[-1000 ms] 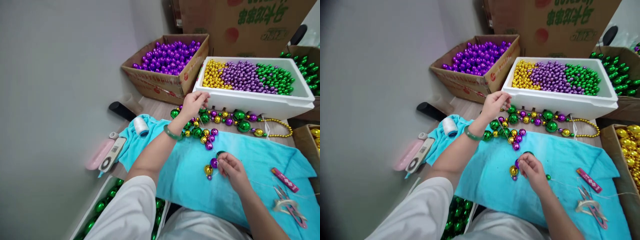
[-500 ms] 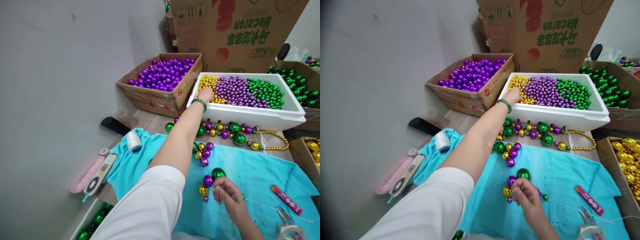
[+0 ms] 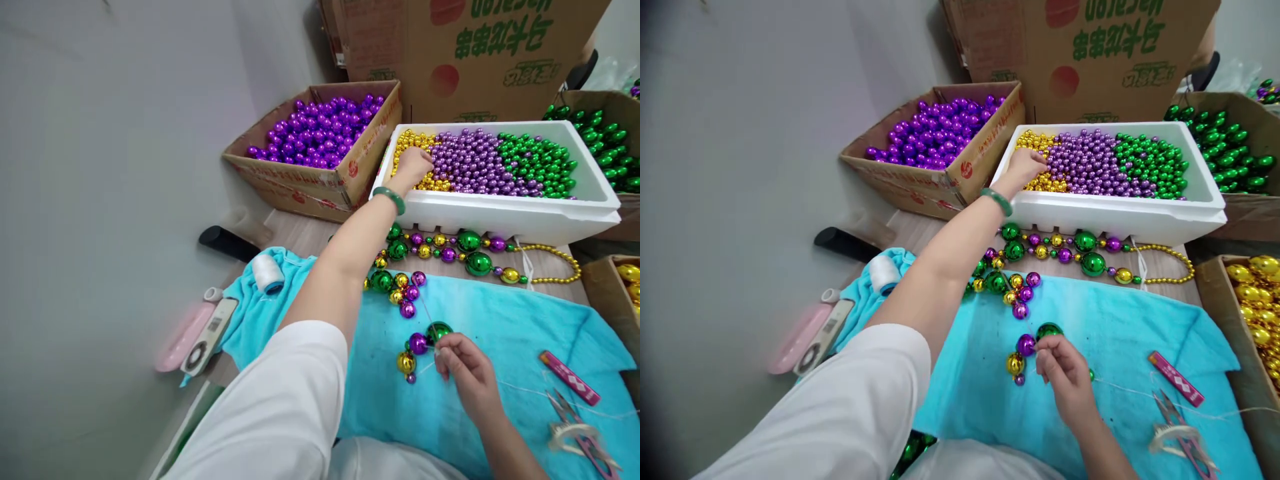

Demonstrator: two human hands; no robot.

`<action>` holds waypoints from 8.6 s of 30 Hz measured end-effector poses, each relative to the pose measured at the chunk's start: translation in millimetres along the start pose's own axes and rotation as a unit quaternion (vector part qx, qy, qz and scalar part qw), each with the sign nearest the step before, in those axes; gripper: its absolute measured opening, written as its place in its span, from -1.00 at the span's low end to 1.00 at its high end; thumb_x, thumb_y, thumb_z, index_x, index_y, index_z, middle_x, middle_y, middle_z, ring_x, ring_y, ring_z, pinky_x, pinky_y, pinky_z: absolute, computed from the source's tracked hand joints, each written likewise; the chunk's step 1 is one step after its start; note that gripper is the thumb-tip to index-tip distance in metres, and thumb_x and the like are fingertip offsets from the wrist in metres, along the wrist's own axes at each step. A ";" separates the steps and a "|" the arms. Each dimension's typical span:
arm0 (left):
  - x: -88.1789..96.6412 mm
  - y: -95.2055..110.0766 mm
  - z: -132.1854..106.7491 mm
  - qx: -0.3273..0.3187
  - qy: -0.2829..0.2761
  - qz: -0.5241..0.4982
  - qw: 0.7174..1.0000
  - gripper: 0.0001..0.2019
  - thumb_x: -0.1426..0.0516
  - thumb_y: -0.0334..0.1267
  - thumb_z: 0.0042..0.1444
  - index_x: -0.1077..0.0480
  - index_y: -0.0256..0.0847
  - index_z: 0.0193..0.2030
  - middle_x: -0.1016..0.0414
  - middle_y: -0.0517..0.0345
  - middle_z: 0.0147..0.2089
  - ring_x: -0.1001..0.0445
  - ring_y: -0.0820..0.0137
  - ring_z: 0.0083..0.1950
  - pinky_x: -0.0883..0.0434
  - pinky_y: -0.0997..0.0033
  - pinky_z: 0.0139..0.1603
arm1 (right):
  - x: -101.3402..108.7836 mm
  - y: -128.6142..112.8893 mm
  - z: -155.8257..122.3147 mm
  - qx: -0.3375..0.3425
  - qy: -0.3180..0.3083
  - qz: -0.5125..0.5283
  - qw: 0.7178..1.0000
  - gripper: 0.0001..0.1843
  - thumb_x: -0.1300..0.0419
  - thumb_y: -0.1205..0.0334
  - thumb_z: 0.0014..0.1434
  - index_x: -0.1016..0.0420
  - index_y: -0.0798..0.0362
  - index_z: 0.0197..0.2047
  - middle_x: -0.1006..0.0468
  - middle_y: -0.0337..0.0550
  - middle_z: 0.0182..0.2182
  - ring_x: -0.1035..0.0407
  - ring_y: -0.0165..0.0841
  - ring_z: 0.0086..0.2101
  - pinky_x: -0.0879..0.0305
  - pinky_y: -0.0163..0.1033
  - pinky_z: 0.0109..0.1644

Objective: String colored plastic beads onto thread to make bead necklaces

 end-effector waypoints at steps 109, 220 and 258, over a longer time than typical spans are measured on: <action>77.6 -74.5 -375.3 -0.090 0.100 -0.011 0.991 -0.55 -0.19 -0.28 0.10 -0.34 -0.02 0.16 -0.25 0.01 0.29 -0.20 0.16 0.31 -0.08 0.11 0.37 | -11.5 -5.7 -46.2 0.051 0.041 -0.287 0.956 -0.77 -0.24 0.06 0.09 -0.55 0.05 -0.33 -0.39 -0.26 -0.59 -0.20 -0.45 -0.57 -0.13 -0.32 -0.52; 26.0 -9.4 -395.9 0.008 0.010 -0.574 0.819 -0.35 -0.37 -0.34 -0.12 -0.28 -0.06 0.13 -0.37 0.11 -0.06 -0.41 0.41 -0.12 -0.43 0.40 -0.09 | -6.3 32.4 -25.2 0.063 -0.054 -0.109 0.991 -0.88 -0.24 0.17 0.16 -0.51 0.03 -0.27 -0.41 -0.24 -0.55 -0.28 -0.41 -0.52 -0.20 -0.30 -0.50; 35.9 -24.7 -383.6 0.002 0.096 -0.586 0.804 -0.45 -0.36 -0.31 -0.11 -0.32 -0.09 0.05 -0.41 0.12 0.02 -0.46 0.36 -0.03 -0.39 0.22 0.11 | -15.9 5.4 -35.8 0.068 -0.015 -0.178 0.982 -0.85 -0.26 0.14 0.16 -0.51 0.04 -0.29 -0.38 -0.28 -0.60 -0.23 -0.48 -0.55 -0.15 -0.35 -0.50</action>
Point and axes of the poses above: each hand's wrist, its own z-axis towards the middle knuckle, its own x-axis out of the back of the hand, y = z × x, the point moved 3 cm from there along z, towards the middle knuckle
